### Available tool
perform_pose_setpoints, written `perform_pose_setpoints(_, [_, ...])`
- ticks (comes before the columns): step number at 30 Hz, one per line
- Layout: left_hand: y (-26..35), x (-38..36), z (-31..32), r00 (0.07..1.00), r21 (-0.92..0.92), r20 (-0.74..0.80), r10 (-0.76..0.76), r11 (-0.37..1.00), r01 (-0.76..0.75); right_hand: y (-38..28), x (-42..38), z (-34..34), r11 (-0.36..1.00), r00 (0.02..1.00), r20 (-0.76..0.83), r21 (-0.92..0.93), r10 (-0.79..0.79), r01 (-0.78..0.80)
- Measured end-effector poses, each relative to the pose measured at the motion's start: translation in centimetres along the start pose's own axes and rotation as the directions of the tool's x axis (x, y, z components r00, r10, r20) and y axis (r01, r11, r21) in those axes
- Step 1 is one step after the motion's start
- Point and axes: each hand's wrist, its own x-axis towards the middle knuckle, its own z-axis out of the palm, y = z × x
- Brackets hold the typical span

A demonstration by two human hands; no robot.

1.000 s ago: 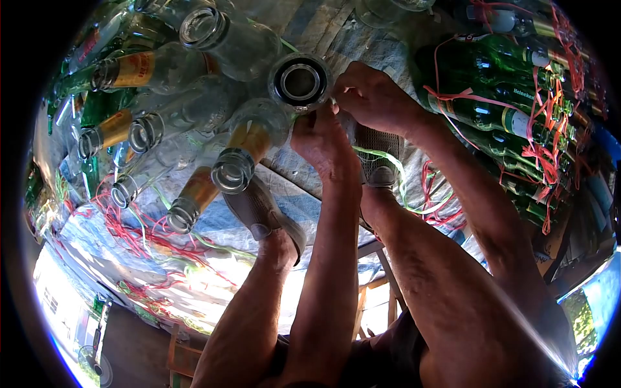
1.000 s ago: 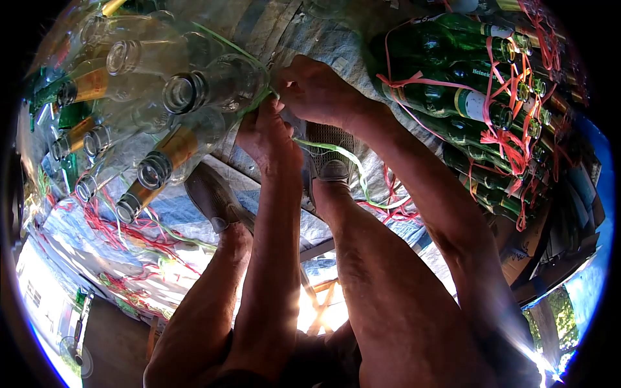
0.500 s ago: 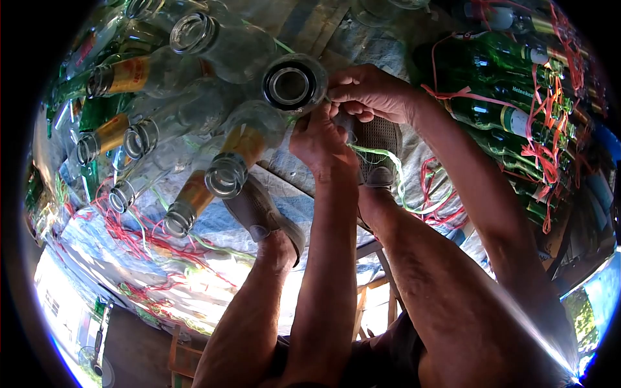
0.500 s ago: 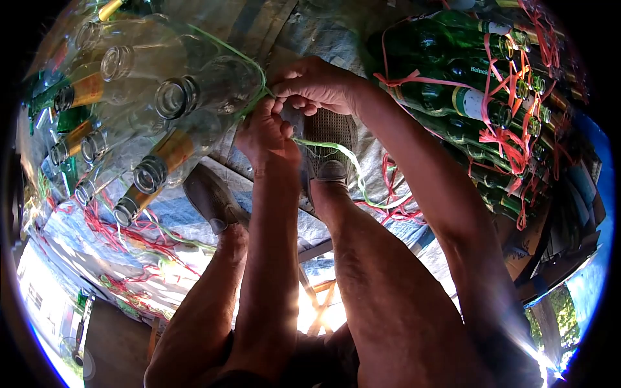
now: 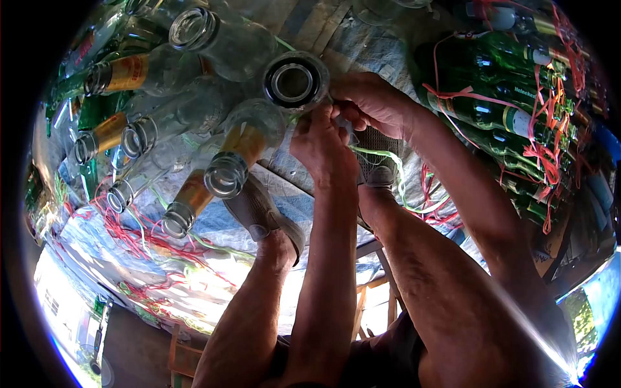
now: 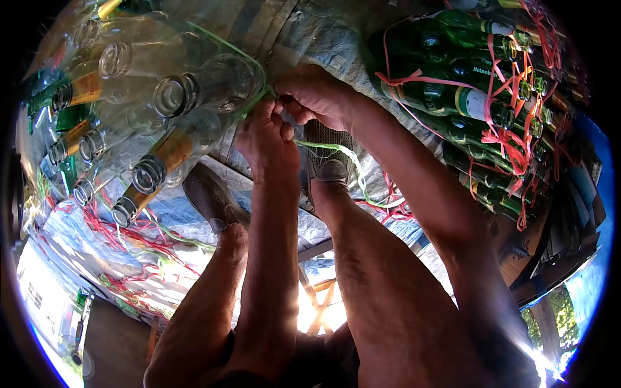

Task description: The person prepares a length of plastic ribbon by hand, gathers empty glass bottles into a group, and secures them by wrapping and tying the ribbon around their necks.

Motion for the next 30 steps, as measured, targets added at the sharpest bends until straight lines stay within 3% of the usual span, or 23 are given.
perform_pose_setpoints(4, [0.0,-0.1,-0.1,1.0,-0.034,0.019,-0.007,0.999,0.007,0.1,-0.5,1.2,0.994,0.993,-0.111,0.102,0.047,-0.036])
perform_pose_setpoints(10, [0.1,0.1,-0.4,0.998,-0.039,0.037,-0.044,0.998,0.045,0.3,-0.4,0.0,0.997,0.999,0.05,0.073,-0.012,0.009])
perform_pose_setpoints(16, [0.2,0.1,-0.3,0.997,-0.047,0.021,-0.07,0.996,0.07,0.6,-0.1,-0.4,0.997,0.997,0.016,0.0,-0.072,0.072])
perform_pose_setpoints(25, [0.2,-0.2,-0.3,0.999,-0.058,0.026,-0.033,0.998,0.035,1.2,-1.4,2.9,0.966,0.973,-0.229,0.255,0.01,0.05])
perform_pose_setpoints(30, [0.3,0.0,-0.6,0.998,-0.067,0.052,-0.039,0.997,0.043,1.7,-1.0,1.0,0.964,0.995,-0.09,0.267,0.043,-0.018])
